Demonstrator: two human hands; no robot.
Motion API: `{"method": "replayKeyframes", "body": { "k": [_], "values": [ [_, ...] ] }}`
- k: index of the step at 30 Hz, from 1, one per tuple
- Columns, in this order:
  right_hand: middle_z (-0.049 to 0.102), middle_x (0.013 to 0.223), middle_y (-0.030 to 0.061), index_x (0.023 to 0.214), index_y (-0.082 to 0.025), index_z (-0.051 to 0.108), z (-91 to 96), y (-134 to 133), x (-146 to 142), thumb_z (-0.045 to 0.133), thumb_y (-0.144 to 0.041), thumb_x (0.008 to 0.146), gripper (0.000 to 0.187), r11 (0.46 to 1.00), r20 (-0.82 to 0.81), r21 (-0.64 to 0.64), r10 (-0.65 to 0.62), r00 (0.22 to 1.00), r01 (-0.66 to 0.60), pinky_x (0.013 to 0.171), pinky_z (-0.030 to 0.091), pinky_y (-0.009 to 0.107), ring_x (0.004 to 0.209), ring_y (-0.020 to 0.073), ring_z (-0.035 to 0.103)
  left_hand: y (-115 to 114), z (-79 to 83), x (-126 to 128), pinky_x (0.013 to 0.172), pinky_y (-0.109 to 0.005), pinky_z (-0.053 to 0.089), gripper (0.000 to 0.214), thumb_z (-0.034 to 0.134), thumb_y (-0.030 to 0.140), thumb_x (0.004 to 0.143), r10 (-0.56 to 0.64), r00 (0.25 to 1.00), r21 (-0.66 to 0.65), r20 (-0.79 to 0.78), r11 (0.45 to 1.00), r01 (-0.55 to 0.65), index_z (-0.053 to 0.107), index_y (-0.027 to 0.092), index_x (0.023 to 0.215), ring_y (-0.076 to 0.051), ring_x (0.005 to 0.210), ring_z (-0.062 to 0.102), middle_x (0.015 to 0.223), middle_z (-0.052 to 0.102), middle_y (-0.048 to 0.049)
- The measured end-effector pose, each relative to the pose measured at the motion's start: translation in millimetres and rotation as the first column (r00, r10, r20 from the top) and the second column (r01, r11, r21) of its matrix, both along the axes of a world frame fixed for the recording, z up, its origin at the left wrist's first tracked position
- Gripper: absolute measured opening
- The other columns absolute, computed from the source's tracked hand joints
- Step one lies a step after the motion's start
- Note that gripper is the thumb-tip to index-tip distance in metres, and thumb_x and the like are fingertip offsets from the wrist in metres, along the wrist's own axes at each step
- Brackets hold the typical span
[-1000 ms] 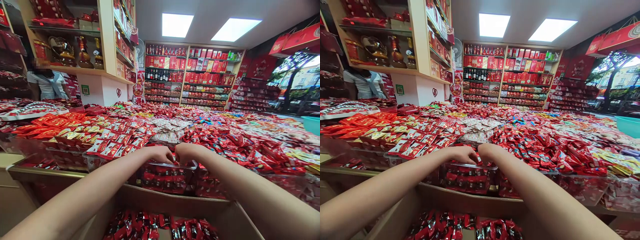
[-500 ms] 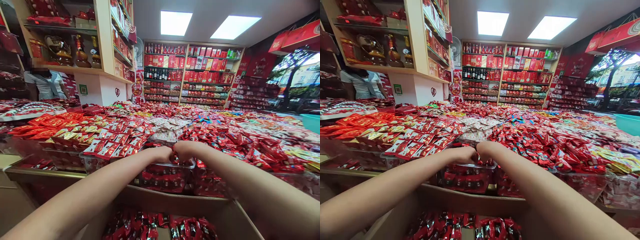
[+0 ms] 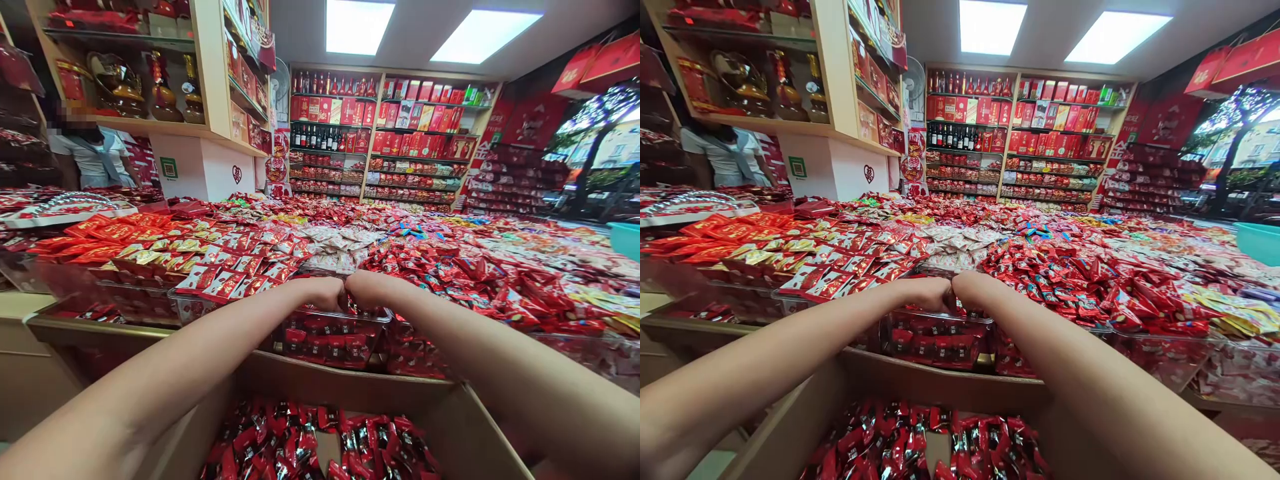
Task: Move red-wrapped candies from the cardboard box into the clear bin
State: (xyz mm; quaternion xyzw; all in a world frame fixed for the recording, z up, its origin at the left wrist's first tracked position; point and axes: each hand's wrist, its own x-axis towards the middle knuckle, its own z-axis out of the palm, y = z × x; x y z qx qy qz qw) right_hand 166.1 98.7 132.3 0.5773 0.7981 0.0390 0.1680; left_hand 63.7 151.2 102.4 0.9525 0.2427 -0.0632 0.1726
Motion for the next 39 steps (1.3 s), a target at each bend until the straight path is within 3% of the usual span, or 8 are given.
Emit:
{"method": "replayKeyframes", "body": {
  "k": [8, 11, 19, 24, 29, 33, 36, 39],
  "values": [
    [0.067, 0.086, 0.0103, 0.090, -0.011, 0.064, 4.8, -4, 4, 0.054, -0.013, 0.061, 0.031, 1.000, -0.031, 0.016, -0.018, 0.999, 0.018, 0.053, 0.042, 0.021, 0.073, 0.0196, 0.061, 2, 0.3, -2, 0.054, -0.020, 0.036, 0.017, 0.060, 0.021, 0.063, 0.061, 0.998, -0.002, 0.022, 0.998, -0.061, 0.066, 0.015, 0.079, -0.011, 0.061, 0.051, 0.069, 0.065, 0.0010],
    [0.068, 0.079, 0.0093, 0.084, -0.011, 0.067, 3.9, -6, 5, 0.057, -0.012, 0.056, 0.029, 0.998, -0.022, -0.058, -0.036, 0.999, 0.034, 0.049, 0.042, 0.022, 0.065, 0.0192, 0.061, 2, -1.4, -2, 0.055, -0.022, 0.038, 0.017, 0.061, 0.025, 0.064, 0.082, 0.997, 0.000, 0.014, 0.997, -0.082, 0.064, 0.014, 0.076, -0.011, 0.059, 0.051, 0.065, 0.063, 0.0006],
    [0.067, 0.084, 0.0128, 0.084, -0.008, 0.067, -2.2, -4, 1, 0.058, -0.009, 0.053, 0.032, 0.988, -0.003, -0.129, -0.082, 0.997, 0.081, 0.054, 0.044, 0.024, 0.069, 0.0211, 0.061, -1, -2.5, 2, 0.064, -0.029, 0.043, 0.024, 0.054, 0.034, 0.073, 0.063, 0.998, -0.058, 0.000, 0.996, -0.063, 0.060, 0.012, 0.076, -0.012, 0.064, 0.054, 0.068, 0.060, 0.0000],
    [0.068, 0.079, 0.0118, 0.079, -0.009, 0.068, -4.1, -3, 2, 0.057, -0.012, 0.056, 0.026, 0.987, -0.026, -0.128, -0.105, 0.994, 0.101, 0.049, 0.041, 0.022, 0.066, 0.0198, 0.061, -1, -3.3, 1, 0.065, -0.023, 0.041, 0.021, 0.058, 0.030, 0.068, 0.036, 0.999, -0.103, 0.012, 0.994, -0.035, 0.063, 0.017, 0.083, -0.011, 0.067, 0.055, 0.073, 0.064, 0.0012],
    [0.067, 0.080, 0.0106, 0.085, -0.012, 0.065, 15.5, -24, 10, 0.051, -0.015, 0.063, 0.026, 0.996, -0.126, 0.040, -0.078, 0.989, 0.083, 0.053, 0.041, 0.023, 0.070, 0.0199, 0.060, 6, -13.7, 4, 0.062, -0.018, 0.037, 0.022, 0.056, 0.026, 0.067, 0.018, 0.999, -0.121, 0.029, 0.992, -0.015, 0.065, 0.022, 0.086, -0.011, 0.072, 0.055, 0.080, 0.066, 0.0033],
    [0.067, 0.078, 0.0025, 0.082, -0.021, 0.064, 36.7, -68, 21, 0.047, -0.024, 0.070, 0.021, 0.981, -0.476, 0.195, 0.079, 0.876, 0.017, 0.057, 0.040, 0.022, 0.068, 0.0157, 0.058, 9, -17.5, 7, 0.060, -0.017, 0.036, 0.024, 0.060, 0.030, 0.063, -0.001, 0.999, -0.142, 0.035, 0.990, 0.006, 0.066, 0.021, 0.084, -0.012, 0.070, 0.053, 0.076, 0.065, 0.0033],
    [0.067, 0.066, -0.0024, 0.074, -0.025, 0.066, 8.0, -100, 20, 0.049, -0.022, 0.067, 0.018, 0.992, -0.701, -0.067, 0.027, 0.713, -0.103, 0.048, 0.039, 0.019, 0.057, 0.0129, 0.057, 5, -12.7, 6, 0.055, -0.017, 0.034, 0.024, 0.057, 0.036, 0.065, 0.014, 0.999, -0.135, 0.039, 0.991, -0.008, 0.066, 0.019, 0.080, -0.011, 0.063, 0.050, 0.067, 0.062, 0.0038],
    [0.069, 0.069, -0.0007, 0.076, -0.026, 0.068, -74.5, -115, 13, 0.053, -0.016, 0.062, 0.022, 0.918, -0.730, -0.351, -0.146, 0.668, -0.183, 0.047, 0.039, 0.021, 0.058, 0.0151, 0.060, -3, -6.0, 4, 0.049, -0.019, 0.031, 0.038, 0.047, 0.048, 0.070, 0.067, 0.996, -0.109, 0.058, 0.992, -0.061, 0.066, 0.015, 0.072, -0.010, 0.053, 0.045, 0.058, 0.056, 0.0025]
  ]
}}
